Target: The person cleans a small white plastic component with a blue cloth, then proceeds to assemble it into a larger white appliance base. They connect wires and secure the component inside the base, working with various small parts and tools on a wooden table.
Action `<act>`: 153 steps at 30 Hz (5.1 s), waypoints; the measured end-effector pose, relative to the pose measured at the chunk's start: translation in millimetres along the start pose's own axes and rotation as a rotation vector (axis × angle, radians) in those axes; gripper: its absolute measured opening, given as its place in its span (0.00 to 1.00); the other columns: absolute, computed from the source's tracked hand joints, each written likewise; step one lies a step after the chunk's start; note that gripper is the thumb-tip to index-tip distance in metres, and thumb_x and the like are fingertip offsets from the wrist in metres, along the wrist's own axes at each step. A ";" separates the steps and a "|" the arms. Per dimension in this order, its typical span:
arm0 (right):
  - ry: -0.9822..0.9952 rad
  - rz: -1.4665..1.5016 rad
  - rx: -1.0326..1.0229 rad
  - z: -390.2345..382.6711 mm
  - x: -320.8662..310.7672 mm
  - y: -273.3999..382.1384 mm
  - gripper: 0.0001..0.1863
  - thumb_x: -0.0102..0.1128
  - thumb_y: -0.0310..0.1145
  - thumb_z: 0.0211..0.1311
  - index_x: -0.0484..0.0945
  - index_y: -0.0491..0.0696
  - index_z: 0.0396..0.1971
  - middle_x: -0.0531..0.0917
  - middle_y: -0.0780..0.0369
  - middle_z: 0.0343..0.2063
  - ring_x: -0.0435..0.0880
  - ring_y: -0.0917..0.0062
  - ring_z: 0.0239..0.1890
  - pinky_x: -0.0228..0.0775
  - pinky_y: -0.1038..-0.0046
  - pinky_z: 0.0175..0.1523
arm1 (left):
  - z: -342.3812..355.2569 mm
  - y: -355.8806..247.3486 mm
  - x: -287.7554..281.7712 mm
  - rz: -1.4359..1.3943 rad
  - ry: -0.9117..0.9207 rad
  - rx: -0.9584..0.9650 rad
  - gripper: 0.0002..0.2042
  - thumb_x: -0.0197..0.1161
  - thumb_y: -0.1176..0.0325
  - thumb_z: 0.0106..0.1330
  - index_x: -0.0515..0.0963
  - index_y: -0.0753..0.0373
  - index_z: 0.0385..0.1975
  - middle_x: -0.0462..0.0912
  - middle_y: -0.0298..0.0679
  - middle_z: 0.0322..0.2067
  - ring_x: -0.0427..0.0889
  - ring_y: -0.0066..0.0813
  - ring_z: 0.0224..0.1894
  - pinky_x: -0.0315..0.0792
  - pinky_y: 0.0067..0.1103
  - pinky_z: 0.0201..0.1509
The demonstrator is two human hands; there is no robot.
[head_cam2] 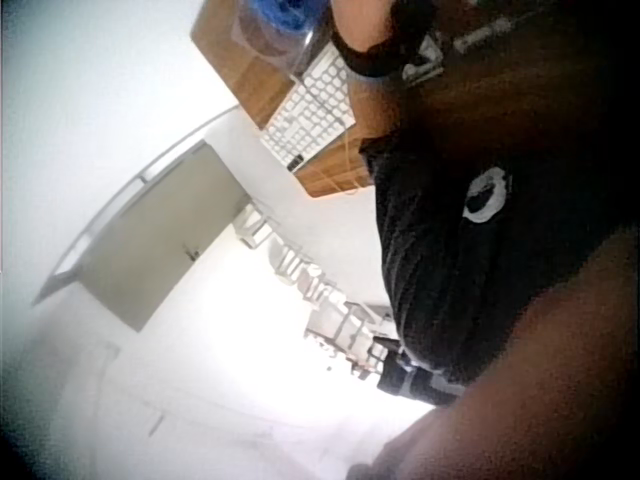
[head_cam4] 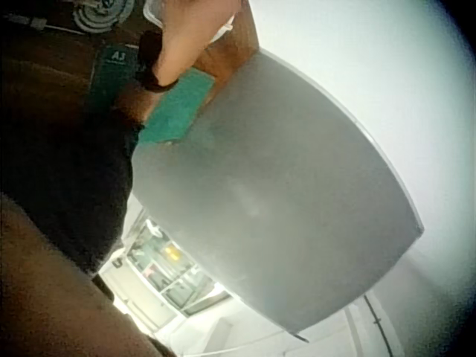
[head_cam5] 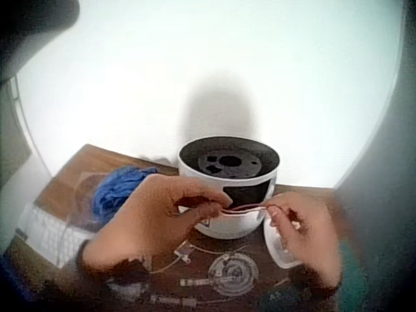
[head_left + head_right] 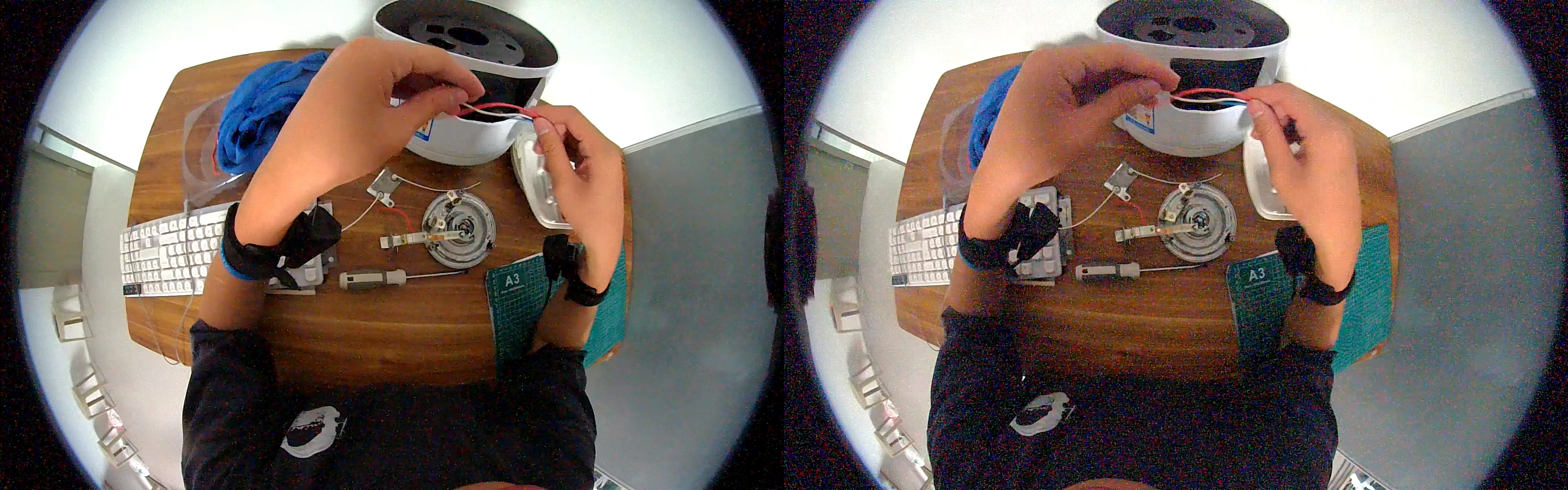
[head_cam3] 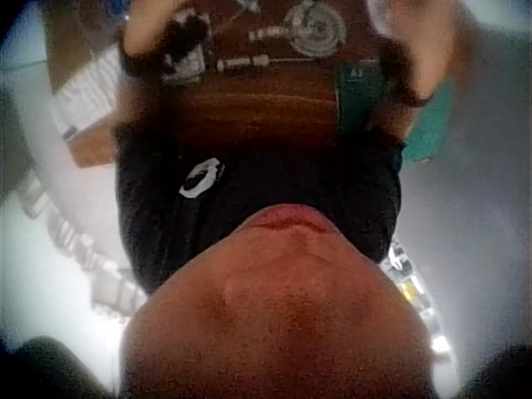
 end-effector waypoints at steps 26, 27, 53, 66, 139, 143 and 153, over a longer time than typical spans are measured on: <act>0.000 0.170 0.297 1.3 5.9 -52.6 0.13 0.53 0.35 0.87 0.79 0.40 0.46 0.87 0.60 0.26 0.87 0.79 0.25 0.75 0.75 0.29 | -8.3 -18.9 32.8 0.175 0.144 0.265 0.16 0.71 0.74 0.68 0.83 0.63 0.55 0.85 0.45 0.50 0.85 0.49 0.55 0.80 0.35 0.60; -0.004 0.181 0.288 1.2 6.4 -52.5 0.13 0.53 0.35 0.86 0.80 0.40 0.46 0.88 0.59 0.26 0.89 0.77 0.25 0.77 0.74 0.29 | -8.6 -17.9 35.0 0.163 0.159 0.257 0.16 0.71 0.75 0.68 0.83 0.63 0.55 0.84 0.46 0.53 0.85 0.50 0.56 0.79 0.35 0.61; 0.221 0.527 0.190 9.3 37.4 -47.7 0.14 0.63 0.29 0.80 0.87 0.41 0.57 0.90 0.67 0.39 0.82 0.88 0.36 0.77 0.82 0.45 | -10.4 -9.8 32.7 0.158 0.130 0.255 0.18 0.60 0.86 0.64 0.85 0.63 0.52 0.84 0.51 0.60 0.85 0.57 0.60 0.80 0.36 0.60; 0.261 0.644 0.198 8.6 52.9 -47.1 0.11 0.65 0.22 0.75 0.78 0.42 0.53 0.89 0.64 0.41 0.89 0.81 0.42 0.84 0.77 0.50 | -5.5 -4.0 31.0 0.115 0.088 0.078 0.11 0.72 0.68 0.71 0.85 0.61 0.50 0.90 0.45 0.41 0.90 0.39 0.38 0.82 0.29 0.41; 0.758 0.096 -0.326 -20.0 36.2 -13.7 0.23 0.83 0.30 0.55 0.81 0.46 0.48 0.85 0.60 0.47 0.85 0.69 0.51 0.78 0.67 0.60 | -4.3 -6.2 8.4 0.380 -0.031 0.060 0.06 0.72 0.70 0.66 0.82 0.63 0.35 0.88 0.47 0.30 0.90 0.51 0.33 0.81 0.32 0.35; 0.826 0.131 -0.122 -25.3 51.1 -23.7 0.25 0.82 0.25 0.53 0.80 0.45 0.50 0.87 0.59 0.46 0.89 0.66 0.49 0.81 0.67 0.56 | -5.2 -3.2 0.8 0.451 -0.074 0.041 0.06 0.72 0.69 0.66 0.82 0.62 0.35 0.88 0.46 0.29 0.90 0.50 0.32 0.81 0.31 0.35; 0.515 0.098 -0.205 -8.1 32.8 -23.7 0.12 0.74 0.24 0.63 0.84 0.45 0.46 0.89 0.59 0.41 0.90 0.69 0.43 0.82 0.69 0.50 | -3.3 3.3 -9.4 0.420 -0.107 0.037 0.07 0.72 0.70 0.70 0.81 0.64 0.38 0.87 0.45 0.30 0.90 0.40 0.33 0.81 0.29 0.40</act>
Point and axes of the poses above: each hand's wrist, its own z-axis towards the middle knuckle, its own x-axis out of the palm, y = z × x, the point moved 10 cm from there along z, towards the middle knuckle
